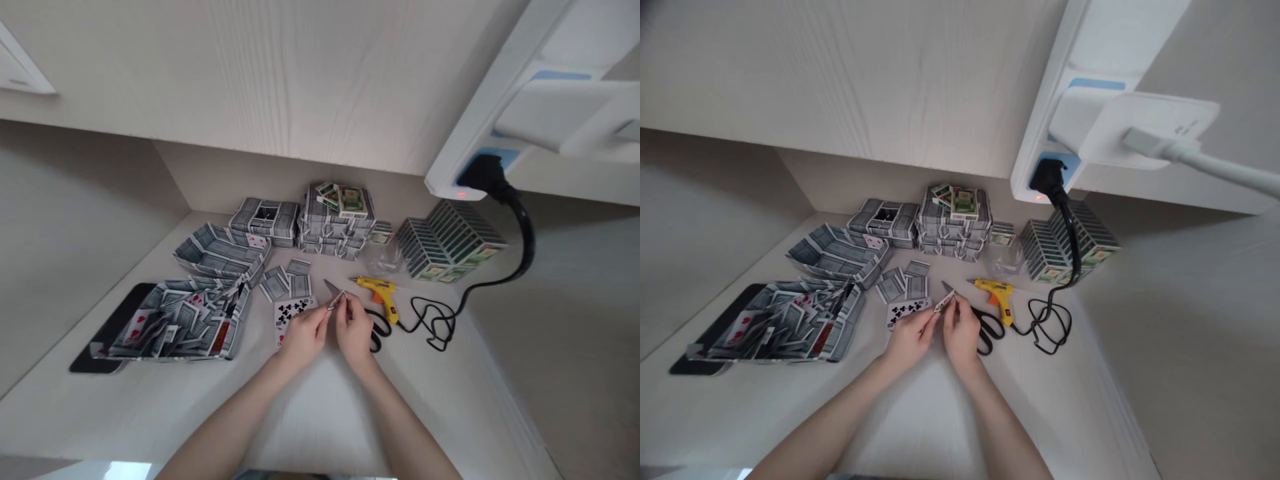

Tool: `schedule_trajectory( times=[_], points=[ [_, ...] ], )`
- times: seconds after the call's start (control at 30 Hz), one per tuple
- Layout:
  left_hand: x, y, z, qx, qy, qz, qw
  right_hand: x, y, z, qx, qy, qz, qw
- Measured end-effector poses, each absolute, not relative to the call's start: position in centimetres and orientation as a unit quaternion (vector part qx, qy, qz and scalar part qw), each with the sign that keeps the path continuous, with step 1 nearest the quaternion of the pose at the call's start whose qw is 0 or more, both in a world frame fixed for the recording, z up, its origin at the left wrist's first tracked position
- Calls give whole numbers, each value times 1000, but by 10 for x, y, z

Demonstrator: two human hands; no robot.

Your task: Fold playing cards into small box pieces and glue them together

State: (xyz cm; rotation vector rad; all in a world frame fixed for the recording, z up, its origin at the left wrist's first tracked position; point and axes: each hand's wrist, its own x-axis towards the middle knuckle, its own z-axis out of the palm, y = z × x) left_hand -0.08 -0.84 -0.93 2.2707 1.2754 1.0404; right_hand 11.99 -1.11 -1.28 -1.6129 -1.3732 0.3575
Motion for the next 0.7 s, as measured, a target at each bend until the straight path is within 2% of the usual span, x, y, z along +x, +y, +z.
schedule_trajectory(
  times=[0.33, 0.47, 0.57, 0.7],
  points=[
    [1, -9, -5, 787, 467, 363, 173, 123, -8, -16, -668, -583, 90, 454],
    [1, -9, -4, 772, 472, 368, 216, 123, -9, -16, -677, -579, 73, 450],
    [-1, -4, -7, 729, 499, 386, 264, 122, -9, -14, -663, -575, 97, 470],
    [-4, 3, -12, 664, 534, 423, 310, 122, -6, -16, -626, -585, 185, 481]
  ],
)
